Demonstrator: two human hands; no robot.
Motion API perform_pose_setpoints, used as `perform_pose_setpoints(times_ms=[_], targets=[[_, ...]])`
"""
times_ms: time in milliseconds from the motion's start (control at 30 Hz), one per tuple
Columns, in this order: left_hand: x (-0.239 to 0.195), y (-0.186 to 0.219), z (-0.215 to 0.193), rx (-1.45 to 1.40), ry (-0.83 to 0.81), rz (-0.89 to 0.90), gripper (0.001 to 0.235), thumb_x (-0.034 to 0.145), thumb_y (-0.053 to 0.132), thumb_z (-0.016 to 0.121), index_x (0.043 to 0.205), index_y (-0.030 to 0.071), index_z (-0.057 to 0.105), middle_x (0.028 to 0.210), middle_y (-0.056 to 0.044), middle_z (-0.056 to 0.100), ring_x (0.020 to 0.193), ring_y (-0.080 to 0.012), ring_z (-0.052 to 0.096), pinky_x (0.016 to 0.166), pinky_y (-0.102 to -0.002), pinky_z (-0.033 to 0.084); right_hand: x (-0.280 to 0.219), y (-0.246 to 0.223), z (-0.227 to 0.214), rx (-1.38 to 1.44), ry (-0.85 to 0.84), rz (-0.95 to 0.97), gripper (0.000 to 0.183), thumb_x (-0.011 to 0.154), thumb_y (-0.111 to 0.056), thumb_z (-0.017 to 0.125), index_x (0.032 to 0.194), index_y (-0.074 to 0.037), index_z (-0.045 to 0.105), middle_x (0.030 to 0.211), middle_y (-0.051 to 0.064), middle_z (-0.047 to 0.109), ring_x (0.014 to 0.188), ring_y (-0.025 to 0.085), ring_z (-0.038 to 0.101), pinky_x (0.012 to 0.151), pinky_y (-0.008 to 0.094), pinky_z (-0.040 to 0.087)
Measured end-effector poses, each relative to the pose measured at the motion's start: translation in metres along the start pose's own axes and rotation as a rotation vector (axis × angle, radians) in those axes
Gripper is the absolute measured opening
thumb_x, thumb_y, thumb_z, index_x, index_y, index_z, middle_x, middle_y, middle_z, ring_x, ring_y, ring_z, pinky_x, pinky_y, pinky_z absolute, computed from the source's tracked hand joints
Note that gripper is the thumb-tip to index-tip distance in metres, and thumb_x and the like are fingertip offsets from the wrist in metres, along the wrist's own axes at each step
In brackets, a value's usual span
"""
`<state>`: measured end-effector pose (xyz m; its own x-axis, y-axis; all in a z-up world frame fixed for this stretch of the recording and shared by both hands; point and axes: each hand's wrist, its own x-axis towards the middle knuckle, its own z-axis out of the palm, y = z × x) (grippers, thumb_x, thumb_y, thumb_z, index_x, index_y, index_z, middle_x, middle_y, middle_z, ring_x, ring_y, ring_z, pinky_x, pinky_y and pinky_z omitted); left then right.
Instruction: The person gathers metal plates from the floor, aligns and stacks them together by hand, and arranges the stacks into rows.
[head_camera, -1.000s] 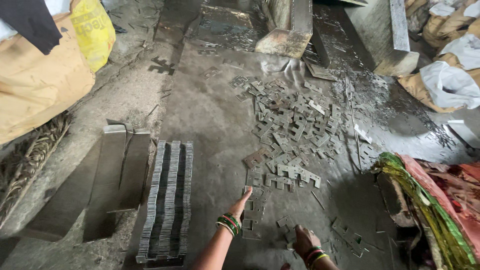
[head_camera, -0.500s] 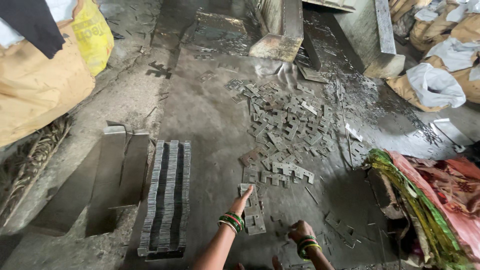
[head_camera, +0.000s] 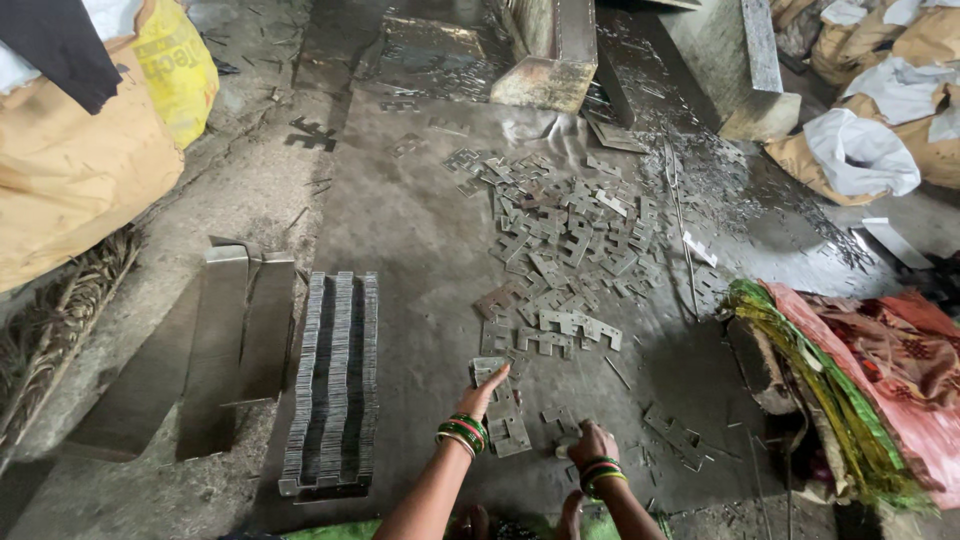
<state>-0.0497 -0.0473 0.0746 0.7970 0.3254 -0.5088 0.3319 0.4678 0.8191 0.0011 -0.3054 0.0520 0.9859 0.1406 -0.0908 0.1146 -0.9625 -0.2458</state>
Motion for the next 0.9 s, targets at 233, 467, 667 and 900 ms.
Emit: perform_pose_setpoints(times_ms=[233,467,667,900], targets=[[0.011,-0.010,-0.007,-0.220,-0.088,-0.009,0.091,0.061,0.058,0.088,0.128,0.000,0.070,0.124,-0.018,0.072,0.107,-0.0298,0.068,0.095,-0.043,0.054,0.003,0.008,-0.012,0.147,-0.161,0.110,0.044,0.067,-0.029,0.084,0.104,-0.006,0.079,0.106,0.021,0.079,0.104,0.034,0.075,0.094,0.041,0.059],[0.058,-0.039,-0.013,0.005,-0.006,0.085,0.087,0.073,0.064,0.082,0.134,0.002,0.068,0.131,-0.007,0.068,0.117,-0.0172,0.062,0.102,-0.033,0.047,0.048,0.004,-0.007,1.373,-0.254,0.379,0.039,0.077,0.008,0.067,0.112,-0.007,0.067,0.089,0.018,0.073,0.075,0.034,0.072,0.065,0.056,0.062],[0.029,-0.015,-0.011,-0.187,-0.105,-0.009,0.080,0.078,0.063,0.076,0.127,0.000,0.069,0.122,-0.010,0.072,0.106,-0.0215,0.068,0.091,-0.038,0.053,0.067,-0.018,-0.024,1.428,-0.366,0.103,0.038,0.079,0.005,0.070,0.117,0.002,0.067,0.095,0.011,0.075,0.081,0.022,0.073,0.070,0.037,0.059],[0.048,-0.043,-0.020,0.165,-0.244,0.141,0.055,0.090,0.051,0.070,0.122,0.006,0.078,0.120,-0.009,0.078,0.111,-0.0174,0.070,0.094,-0.027,0.051,0.048,-0.050,-0.034,1.036,-0.294,-0.158,0.047,0.078,-0.005,0.076,0.123,-0.006,0.066,0.104,0.005,0.076,0.083,0.016,0.073,0.071,0.033,0.062]])
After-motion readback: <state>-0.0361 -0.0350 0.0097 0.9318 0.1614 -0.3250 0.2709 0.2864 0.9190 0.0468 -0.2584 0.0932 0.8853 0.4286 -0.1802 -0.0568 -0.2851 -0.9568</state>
